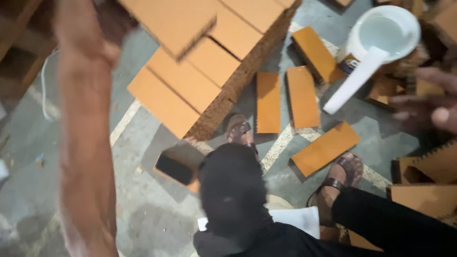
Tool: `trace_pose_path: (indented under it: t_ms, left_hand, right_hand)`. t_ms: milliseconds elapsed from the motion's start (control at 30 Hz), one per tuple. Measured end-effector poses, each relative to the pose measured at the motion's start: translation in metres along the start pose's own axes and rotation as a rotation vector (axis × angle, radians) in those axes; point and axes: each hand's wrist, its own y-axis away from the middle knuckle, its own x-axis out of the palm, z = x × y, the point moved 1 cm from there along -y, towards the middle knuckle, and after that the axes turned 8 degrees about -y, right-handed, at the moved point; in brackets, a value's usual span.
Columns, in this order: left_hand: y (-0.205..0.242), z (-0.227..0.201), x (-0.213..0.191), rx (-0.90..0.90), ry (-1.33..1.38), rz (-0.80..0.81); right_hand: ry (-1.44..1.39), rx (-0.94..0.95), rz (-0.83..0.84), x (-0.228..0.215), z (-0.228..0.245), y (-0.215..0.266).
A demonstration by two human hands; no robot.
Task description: The person repeatedly wets rectangular cardboard pieces with a white foam roller dipped in water, then stacks and aligns them into a layered block. The person handles the pieces one at a time, occasionally adjusting the stack and inspecting the edges.
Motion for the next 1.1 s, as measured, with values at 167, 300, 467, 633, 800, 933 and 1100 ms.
trace_pose_path:
  t_ms: [167, 300, 467, 633, 800, 933, 1100]
  left_hand:
    - [0.066, 0.100, -0.093, -0.250, 0.061, -0.173]
    - [0.102, 0.163, -0.130, -0.380, 0.085, -0.376]
    - [0.114, 0.206, -0.148, -0.389, 0.202, -0.406]
    - [0.120, 0.223, -0.144, -0.420, 0.233, -0.421]
    - [0.122, 0.222, -0.138, -0.425, 0.216, -0.474]
    - [0.122, 0.221, -0.132, -0.359, 0.243, -0.489]
    - [0.121, 0.222, -0.128, -0.348, 0.064, -0.568]
  right_hand:
    - [0.083, 0.077, 0.042, 0.014, -0.021, -0.005]
    - [-0.007, 0.078, 0.136, 0.027, -0.024, -0.005]
    - [0.091, 0.247, -0.007, 0.049, -0.005, 0.012]
    - [0.131, 0.347, 0.130, 0.057, 0.011, 0.011]
    - [0.157, 0.462, 0.173, 0.069, 0.017, 0.008]
    - [0.241, 0.534, 0.191, 0.073, 0.023, 0.006]
    - [0.259, 0.506, 0.125, 0.074, 0.032, 0.011]
